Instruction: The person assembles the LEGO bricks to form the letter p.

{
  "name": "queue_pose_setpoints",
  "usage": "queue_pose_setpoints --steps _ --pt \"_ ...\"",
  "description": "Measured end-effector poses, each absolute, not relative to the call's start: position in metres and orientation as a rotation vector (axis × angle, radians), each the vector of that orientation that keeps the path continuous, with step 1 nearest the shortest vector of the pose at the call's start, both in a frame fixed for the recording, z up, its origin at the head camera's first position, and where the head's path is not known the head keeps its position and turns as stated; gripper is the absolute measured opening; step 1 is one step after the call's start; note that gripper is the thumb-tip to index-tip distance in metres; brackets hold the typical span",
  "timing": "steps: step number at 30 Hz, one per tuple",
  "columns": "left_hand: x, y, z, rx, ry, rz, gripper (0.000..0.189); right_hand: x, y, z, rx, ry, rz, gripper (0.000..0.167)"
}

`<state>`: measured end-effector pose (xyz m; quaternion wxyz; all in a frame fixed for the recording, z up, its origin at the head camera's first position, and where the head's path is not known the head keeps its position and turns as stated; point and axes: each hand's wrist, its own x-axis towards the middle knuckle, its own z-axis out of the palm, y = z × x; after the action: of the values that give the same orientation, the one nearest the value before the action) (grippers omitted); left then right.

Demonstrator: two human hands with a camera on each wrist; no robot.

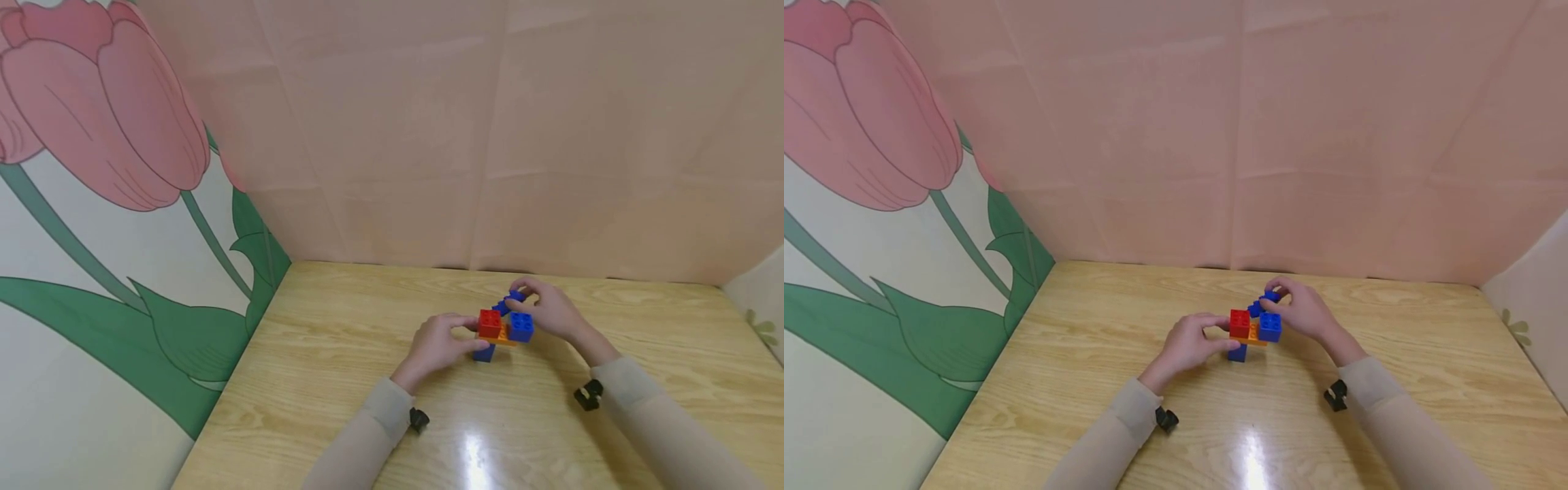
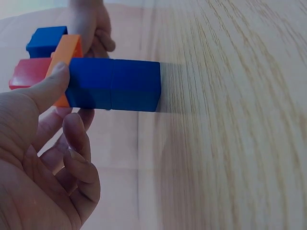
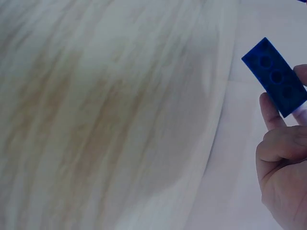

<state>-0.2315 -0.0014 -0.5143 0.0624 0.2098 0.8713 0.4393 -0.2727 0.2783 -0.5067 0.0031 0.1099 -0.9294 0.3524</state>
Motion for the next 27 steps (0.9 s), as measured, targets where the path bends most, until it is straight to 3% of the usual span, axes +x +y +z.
queue_pose_setpoints --steps 13,27 --pt "-0.232 -0.001 -0.513 0.637 2.637 1.316 0.050 -0.262 0.282 -0.509 0.415 -2.838 1.118 0.030" --pt "-0.231 -0.001 -0.512 0.631 2.640 1.313 0.049 -0.243 0.278 -0.466 0.525 -2.695 1.119 0.026"
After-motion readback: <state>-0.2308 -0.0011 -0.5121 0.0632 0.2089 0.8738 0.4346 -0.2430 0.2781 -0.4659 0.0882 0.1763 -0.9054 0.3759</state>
